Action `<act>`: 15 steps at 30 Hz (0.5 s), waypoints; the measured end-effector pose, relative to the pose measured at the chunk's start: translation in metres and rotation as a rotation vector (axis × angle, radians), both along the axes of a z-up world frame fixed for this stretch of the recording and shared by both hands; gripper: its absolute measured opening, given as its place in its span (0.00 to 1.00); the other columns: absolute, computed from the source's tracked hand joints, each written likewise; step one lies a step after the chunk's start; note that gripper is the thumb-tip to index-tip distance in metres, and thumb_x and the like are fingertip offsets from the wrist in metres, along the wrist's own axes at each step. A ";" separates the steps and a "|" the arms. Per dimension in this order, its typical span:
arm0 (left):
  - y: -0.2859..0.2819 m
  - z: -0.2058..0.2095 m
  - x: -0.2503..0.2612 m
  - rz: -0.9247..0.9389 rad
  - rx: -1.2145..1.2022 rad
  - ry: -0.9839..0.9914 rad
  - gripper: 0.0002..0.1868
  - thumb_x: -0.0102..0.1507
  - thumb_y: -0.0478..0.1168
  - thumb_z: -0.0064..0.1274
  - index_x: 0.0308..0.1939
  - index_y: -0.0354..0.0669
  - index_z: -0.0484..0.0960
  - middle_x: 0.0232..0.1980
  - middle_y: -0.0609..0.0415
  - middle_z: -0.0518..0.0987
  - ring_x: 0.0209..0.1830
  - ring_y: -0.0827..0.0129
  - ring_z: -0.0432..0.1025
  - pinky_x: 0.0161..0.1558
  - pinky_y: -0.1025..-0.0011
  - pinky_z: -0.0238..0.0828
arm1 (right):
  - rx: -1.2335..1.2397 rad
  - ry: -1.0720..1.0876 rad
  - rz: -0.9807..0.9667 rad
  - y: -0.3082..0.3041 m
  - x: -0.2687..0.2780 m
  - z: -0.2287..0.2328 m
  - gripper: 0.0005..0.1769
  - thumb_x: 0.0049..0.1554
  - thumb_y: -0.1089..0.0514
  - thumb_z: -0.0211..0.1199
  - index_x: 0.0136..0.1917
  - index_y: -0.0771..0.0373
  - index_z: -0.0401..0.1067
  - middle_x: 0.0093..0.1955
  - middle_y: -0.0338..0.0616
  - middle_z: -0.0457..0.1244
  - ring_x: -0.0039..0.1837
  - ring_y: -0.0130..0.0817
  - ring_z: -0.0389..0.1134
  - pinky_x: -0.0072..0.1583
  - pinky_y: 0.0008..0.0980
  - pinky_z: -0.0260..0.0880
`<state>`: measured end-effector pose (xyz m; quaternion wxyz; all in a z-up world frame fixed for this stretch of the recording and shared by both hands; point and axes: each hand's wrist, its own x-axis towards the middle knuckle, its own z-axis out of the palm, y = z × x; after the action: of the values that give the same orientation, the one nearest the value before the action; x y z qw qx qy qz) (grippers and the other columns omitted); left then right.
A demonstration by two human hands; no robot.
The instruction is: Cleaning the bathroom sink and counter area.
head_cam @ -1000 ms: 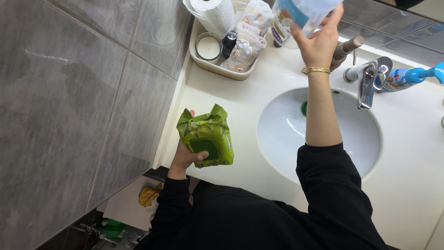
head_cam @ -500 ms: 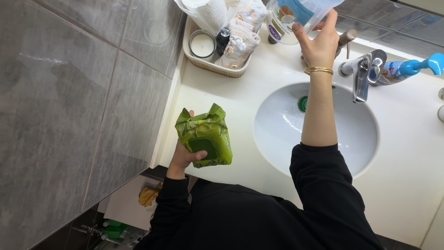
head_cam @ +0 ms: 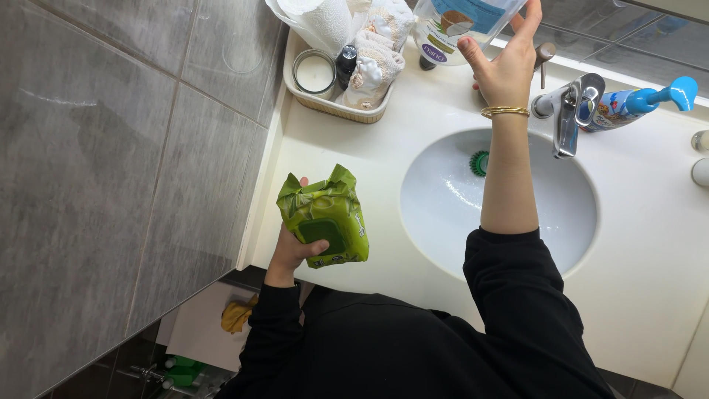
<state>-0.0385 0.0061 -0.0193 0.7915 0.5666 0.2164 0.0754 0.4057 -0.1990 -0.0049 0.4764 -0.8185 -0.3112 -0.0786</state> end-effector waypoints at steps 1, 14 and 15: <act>0.000 0.000 0.000 0.001 0.000 -0.001 0.72 0.43 0.49 0.73 0.83 0.41 0.43 0.72 0.48 0.68 0.75 0.57 0.64 0.74 0.58 0.61 | 0.000 -0.001 0.001 0.000 0.000 0.001 0.56 0.57 0.35 0.69 0.82 0.60 0.41 0.75 0.63 0.64 0.46 0.38 0.80 0.48 0.30 0.80; -0.001 -0.002 -0.004 0.010 -0.009 -0.011 0.70 0.44 0.48 0.73 0.82 0.42 0.44 0.72 0.48 0.69 0.74 0.57 0.64 0.74 0.57 0.62 | 0.069 0.113 0.062 -0.006 0.003 -0.004 0.66 0.57 0.37 0.71 0.84 0.59 0.23 0.86 0.67 0.51 0.47 0.33 0.81 0.44 0.27 0.79; -0.001 -0.001 -0.004 0.009 -0.010 -0.012 0.70 0.44 0.48 0.73 0.82 0.42 0.44 0.72 0.48 0.68 0.75 0.57 0.64 0.74 0.57 0.61 | 0.082 0.120 0.063 -0.005 0.004 -0.004 0.67 0.57 0.37 0.71 0.84 0.59 0.23 0.86 0.67 0.50 0.48 0.34 0.81 0.46 0.28 0.79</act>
<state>-0.0429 0.0050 -0.0204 0.7953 0.5611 0.2144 0.0811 0.4097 -0.2044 -0.0089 0.5294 -0.7915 -0.3042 -0.0273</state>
